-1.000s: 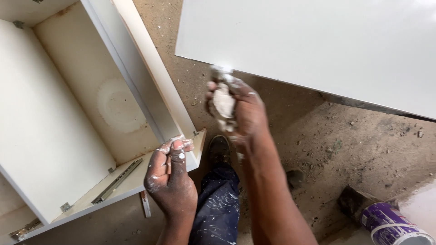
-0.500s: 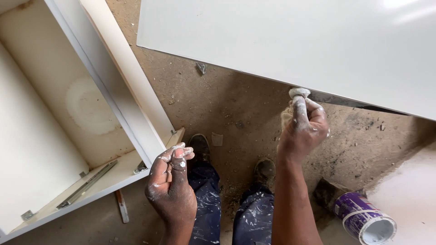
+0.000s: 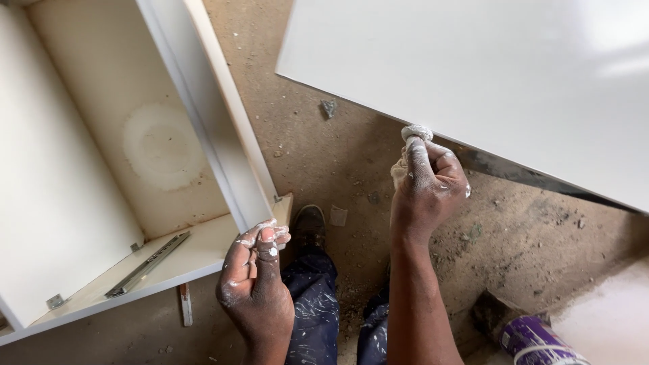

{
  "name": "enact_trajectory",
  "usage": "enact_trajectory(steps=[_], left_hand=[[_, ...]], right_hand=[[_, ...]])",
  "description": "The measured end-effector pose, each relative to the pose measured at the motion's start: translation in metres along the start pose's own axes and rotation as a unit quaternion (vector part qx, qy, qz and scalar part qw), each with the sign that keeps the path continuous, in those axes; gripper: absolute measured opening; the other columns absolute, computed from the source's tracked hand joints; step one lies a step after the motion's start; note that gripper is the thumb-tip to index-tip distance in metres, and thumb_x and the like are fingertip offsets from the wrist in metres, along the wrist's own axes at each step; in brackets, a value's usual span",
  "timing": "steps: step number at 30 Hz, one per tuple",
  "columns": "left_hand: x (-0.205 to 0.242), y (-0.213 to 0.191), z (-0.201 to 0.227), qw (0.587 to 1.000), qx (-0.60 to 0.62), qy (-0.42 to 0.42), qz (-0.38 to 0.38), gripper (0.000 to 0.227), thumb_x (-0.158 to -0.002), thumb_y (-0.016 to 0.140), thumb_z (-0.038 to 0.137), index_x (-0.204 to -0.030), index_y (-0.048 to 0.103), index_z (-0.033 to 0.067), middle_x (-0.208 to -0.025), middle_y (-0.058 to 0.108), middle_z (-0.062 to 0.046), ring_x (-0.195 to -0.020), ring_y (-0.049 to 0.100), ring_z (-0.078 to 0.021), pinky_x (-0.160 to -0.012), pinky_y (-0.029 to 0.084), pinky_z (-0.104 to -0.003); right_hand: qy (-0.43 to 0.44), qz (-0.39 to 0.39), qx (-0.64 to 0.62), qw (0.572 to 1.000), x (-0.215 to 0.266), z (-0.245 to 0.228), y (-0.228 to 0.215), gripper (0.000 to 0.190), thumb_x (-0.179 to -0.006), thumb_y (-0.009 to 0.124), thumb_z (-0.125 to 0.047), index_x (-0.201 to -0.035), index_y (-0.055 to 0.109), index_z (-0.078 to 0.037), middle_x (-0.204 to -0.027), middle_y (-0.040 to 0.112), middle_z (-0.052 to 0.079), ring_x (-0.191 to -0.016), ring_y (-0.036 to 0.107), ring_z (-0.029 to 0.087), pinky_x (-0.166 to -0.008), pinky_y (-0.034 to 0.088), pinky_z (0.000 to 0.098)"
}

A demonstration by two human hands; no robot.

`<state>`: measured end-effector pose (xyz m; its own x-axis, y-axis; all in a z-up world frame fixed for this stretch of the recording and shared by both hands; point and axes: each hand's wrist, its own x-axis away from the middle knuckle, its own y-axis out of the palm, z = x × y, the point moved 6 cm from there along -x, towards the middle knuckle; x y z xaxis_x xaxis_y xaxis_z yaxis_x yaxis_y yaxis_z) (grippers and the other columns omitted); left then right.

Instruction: Applying filler to the edges and holes of a white cabinet door and smoothing it out using fingers and a cloth.

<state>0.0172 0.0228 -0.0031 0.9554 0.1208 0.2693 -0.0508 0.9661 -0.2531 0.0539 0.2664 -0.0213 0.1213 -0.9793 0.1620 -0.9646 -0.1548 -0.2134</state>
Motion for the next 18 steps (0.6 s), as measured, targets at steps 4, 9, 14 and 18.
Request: enact_trajectory(steps=[4,9,14,18], left_hand=[[-0.019,-0.019,0.008,0.999,-0.045,0.006,0.027,0.023,-0.101,0.06,0.018,-0.099,0.071,-0.002,-0.09,0.077,-0.012,-0.086,0.075,-0.0185,-0.087,0.062,-0.031],[-0.039,-0.038,0.01,0.999,-0.027,0.011,0.029,0.025,-0.102,0.058,0.018,-0.092,0.072,0.0001,-0.089,0.077,-0.009,-0.095,0.075,-0.0201,-0.091,0.061,-0.033],[-0.053,-0.053,0.007,0.999,-0.02,-0.005,0.03,0.025,-0.102,0.057,0.019,-0.093,0.071,-0.0001,-0.089,0.077,-0.01,-0.093,0.076,-0.0199,-0.089,0.062,-0.033],[-0.06,-0.06,0.009,0.999,-0.032,-0.01,0.037,0.025,-0.101,0.057,0.02,-0.098,0.072,0.0002,-0.089,0.078,-0.009,-0.085,0.077,-0.0169,-0.083,0.064,-0.031]], right_hand=[[0.035,-0.009,-0.006,0.999,0.019,-0.008,0.043,0.011,-0.09,0.069,-0.005,-0.088,0.079,-0.003,-0.078,0.077,0.003,-0.058,0.058,0.003,-0.044,0.042,0.0192],[0.044,-0.006,-0.041,0.998,0.038,-0.008,0.092,0.006,-0.086,0.077,-0.007,-0.081,0.079,-0.003,-0.06,0.064,-0.002,-0.049,0.048,0.002,-0.038,0.035,0.0211],[-0.026,-0.032,-0.021,0.999,0.052,-0.01,0.138,0.008,-0.086,0.074,-0.005,-0.088,0.081,-0.003,-0.08,0.08,0.006,-0.07,0.07,0.006,-0.06,0.055,0.0191],[-0.049,-0.063,-0.052,0.995,0.065,-0.013,0.172,0.008,-0.087,0.073,-0.004,-0.089,0.08,-0.001,-0.086,0.082,0.008,-0.063,0.071,0.007,-0.051,0.066,0.0255]])
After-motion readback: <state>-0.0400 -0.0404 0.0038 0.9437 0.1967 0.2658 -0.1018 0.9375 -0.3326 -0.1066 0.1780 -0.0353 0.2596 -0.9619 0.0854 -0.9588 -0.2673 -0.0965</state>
